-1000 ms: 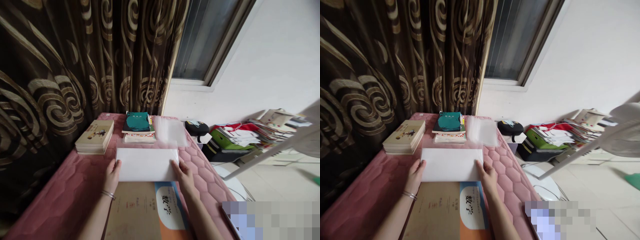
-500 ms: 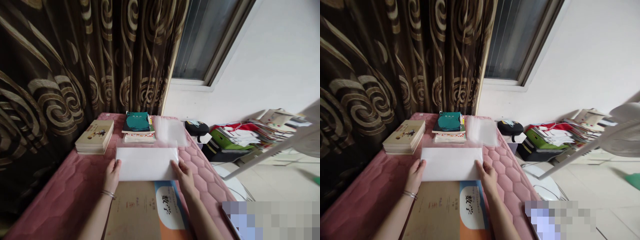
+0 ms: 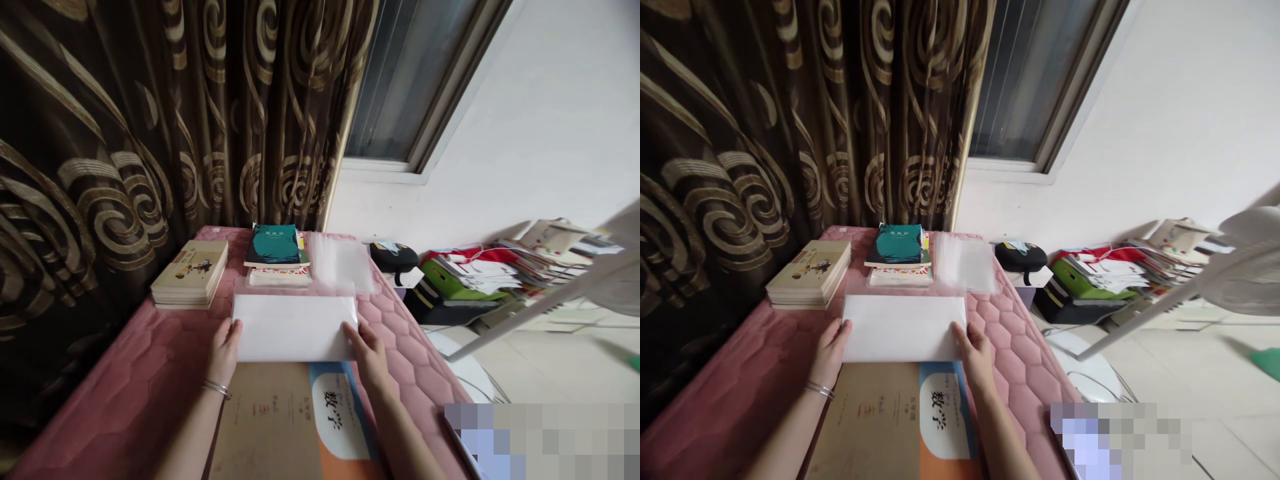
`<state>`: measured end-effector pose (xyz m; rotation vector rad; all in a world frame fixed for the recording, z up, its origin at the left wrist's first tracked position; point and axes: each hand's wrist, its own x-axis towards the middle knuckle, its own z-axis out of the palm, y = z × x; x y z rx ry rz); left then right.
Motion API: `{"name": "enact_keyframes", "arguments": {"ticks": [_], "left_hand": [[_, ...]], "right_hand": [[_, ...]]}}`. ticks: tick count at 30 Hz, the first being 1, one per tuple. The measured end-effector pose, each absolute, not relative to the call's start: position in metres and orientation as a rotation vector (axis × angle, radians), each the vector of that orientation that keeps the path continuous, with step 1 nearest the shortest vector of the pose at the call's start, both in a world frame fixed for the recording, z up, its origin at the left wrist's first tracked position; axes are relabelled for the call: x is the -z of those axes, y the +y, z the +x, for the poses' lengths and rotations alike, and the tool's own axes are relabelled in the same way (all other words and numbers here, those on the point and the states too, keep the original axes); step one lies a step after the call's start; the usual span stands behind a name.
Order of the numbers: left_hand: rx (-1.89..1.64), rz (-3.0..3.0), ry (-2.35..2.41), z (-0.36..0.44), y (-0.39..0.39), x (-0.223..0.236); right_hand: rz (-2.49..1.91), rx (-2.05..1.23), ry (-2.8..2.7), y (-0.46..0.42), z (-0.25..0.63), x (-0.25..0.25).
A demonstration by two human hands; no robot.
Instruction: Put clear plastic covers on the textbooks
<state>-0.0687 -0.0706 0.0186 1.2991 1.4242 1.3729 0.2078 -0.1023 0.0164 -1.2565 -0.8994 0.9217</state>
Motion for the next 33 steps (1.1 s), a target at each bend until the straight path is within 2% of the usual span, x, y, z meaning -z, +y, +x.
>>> {"name": "enact_keyframes", "arguments": {"ticks": [33], "left_hand": [[-1.374, 1.238, 1.370, -0.0708, -0.0689, -0.0106]], "right_hand": [[-1.287, -0.853, -0.962, -0.1019, 0.2086, -0.0163]]}}
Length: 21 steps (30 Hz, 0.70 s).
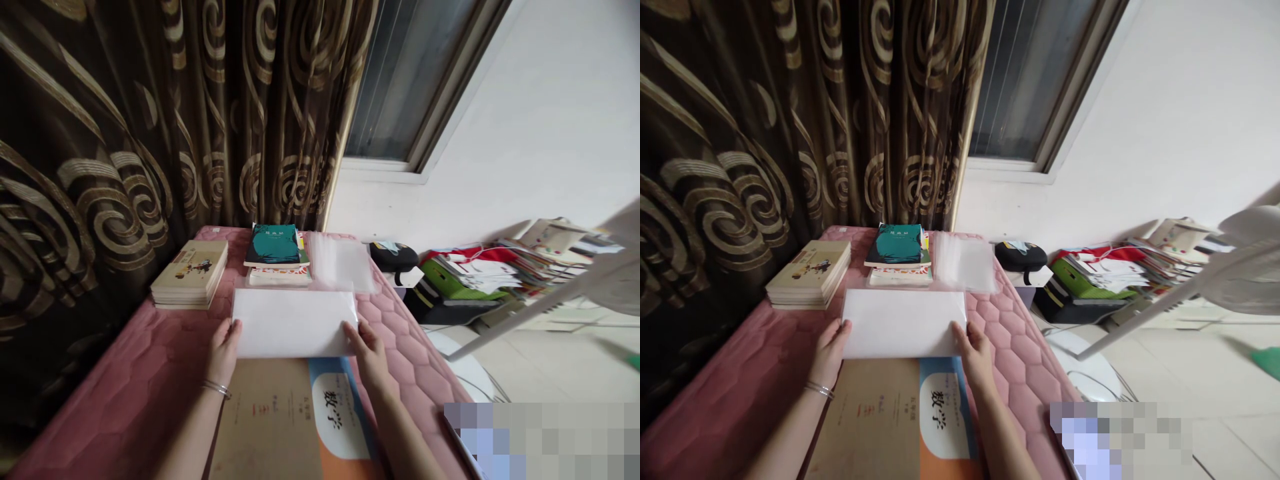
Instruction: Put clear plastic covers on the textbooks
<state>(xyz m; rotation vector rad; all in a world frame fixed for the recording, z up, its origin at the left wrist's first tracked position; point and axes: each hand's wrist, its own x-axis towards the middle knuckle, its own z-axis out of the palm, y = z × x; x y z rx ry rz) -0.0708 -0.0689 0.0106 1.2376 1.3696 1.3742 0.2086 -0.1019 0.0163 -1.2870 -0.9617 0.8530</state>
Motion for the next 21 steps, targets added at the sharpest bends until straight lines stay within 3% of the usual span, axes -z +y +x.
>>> {"name": "enact_keyframes", "arguments": {"ticks": [21], "left_hand": [[-1.412, 1.200, 1.321, -0.0717, -0.0664, -0.0068]], "right_hand": [[-1.266, -0.818, -0.996, -0.1005, 0.2087, -0.0125]]}}
